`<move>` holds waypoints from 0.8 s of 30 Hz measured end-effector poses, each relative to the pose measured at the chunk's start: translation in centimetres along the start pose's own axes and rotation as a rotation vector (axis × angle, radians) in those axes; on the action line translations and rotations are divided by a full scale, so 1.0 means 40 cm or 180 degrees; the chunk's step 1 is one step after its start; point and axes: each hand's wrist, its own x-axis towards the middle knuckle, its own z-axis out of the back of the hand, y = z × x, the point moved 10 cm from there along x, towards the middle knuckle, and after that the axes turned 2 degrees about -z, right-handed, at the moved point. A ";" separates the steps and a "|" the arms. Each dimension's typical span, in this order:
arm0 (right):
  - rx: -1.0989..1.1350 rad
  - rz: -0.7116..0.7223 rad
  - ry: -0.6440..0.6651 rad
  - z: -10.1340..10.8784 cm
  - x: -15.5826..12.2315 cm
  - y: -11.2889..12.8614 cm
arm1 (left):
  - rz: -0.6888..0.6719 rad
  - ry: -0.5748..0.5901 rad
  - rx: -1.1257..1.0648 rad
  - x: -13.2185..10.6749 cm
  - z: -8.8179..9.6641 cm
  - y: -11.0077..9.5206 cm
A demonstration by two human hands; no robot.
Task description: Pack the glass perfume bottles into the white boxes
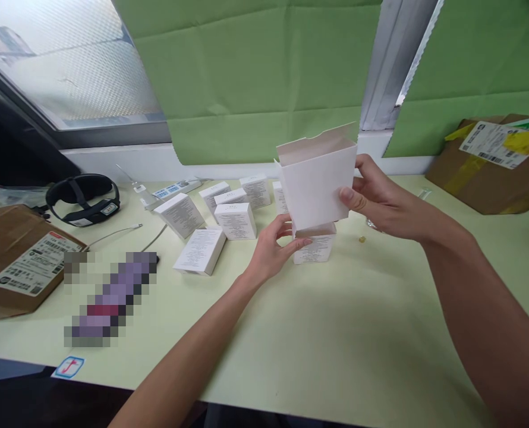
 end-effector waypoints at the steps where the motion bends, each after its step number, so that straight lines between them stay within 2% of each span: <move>1: -0.0052 -0.0007 0.0058 -0.002 0.000 -0.002 | 0.0011 -0.0015 -0.0002 0.000 0.001 0.001; 3: -0.0147 0.0024 0.0286 -0.019 0.000 -0.006 | 0.0020 -0.0072 0.0011 0.000 0.005 0.003; 8: -0.0210 0.0012 0.0436 -0.033 0.006 -0.026 | 0.0032 -0.0037 -0.0060 0.000 0.002 0.007; 17: -0.0767 -0.0207 0.0449 0.012 -0.002 -0.061 | 0.0136 -0.0036 -0.0044 -0.003 0.006 0.014; 24: -0.0786 -0.0259 0.0685 0.004 -0.001 -0.091 | 0.0176 -0.0069 -0.0079 -0.006 0.008 0.021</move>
